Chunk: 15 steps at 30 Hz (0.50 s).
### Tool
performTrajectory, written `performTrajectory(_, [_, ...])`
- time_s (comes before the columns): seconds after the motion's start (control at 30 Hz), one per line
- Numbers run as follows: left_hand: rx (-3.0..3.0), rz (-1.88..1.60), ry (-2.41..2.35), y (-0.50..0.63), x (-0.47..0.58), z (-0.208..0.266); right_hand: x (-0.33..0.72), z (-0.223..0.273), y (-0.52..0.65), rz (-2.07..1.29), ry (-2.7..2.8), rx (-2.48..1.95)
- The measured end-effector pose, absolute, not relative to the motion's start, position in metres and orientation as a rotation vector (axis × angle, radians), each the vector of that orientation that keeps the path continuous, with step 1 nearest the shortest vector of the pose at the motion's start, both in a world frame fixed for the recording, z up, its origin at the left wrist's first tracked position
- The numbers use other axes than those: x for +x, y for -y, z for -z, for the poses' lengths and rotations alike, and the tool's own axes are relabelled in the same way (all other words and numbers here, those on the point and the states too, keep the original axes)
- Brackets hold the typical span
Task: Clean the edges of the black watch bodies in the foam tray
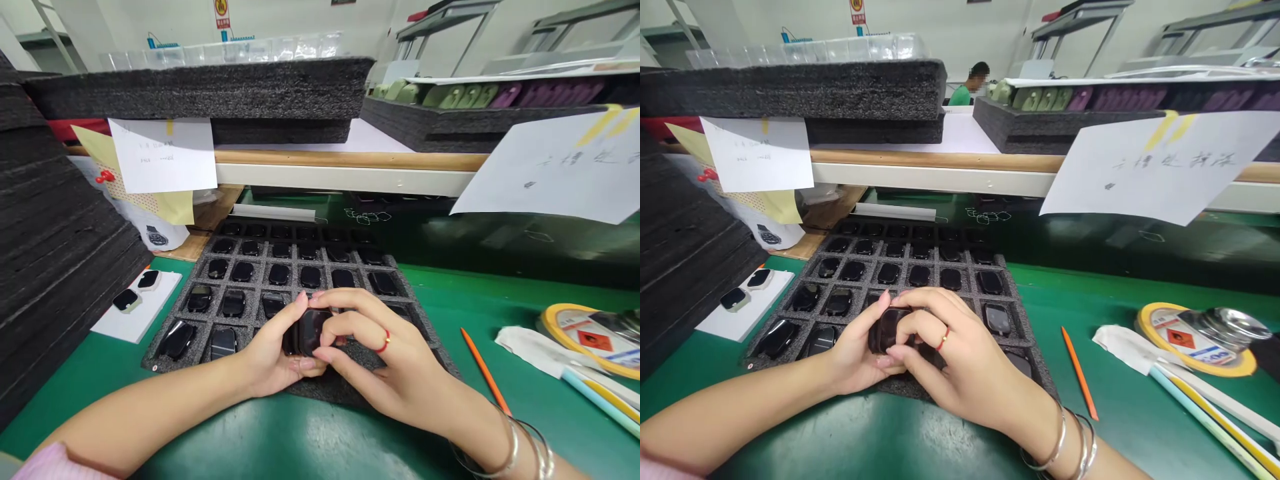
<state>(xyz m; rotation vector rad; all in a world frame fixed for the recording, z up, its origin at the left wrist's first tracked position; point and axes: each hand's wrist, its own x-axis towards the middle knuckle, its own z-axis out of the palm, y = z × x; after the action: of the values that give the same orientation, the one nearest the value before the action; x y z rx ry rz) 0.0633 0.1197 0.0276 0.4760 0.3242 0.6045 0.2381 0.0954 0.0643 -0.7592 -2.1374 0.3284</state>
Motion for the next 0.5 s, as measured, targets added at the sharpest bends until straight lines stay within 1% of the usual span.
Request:
performTrajectory(0.17, [0.513,-0.616,-0.34,-0.1211,0.0626,-0.03,0.2391,-0.0674,-0.0972,-0.301,2.142,-0.711])
performTrajectory(0.5, [0.459,-0.627,-0.262,-0.1225,0.0635,-0.0309,0.2355,-0.0694,-0.0949,-0.278,2.119,-0.769])
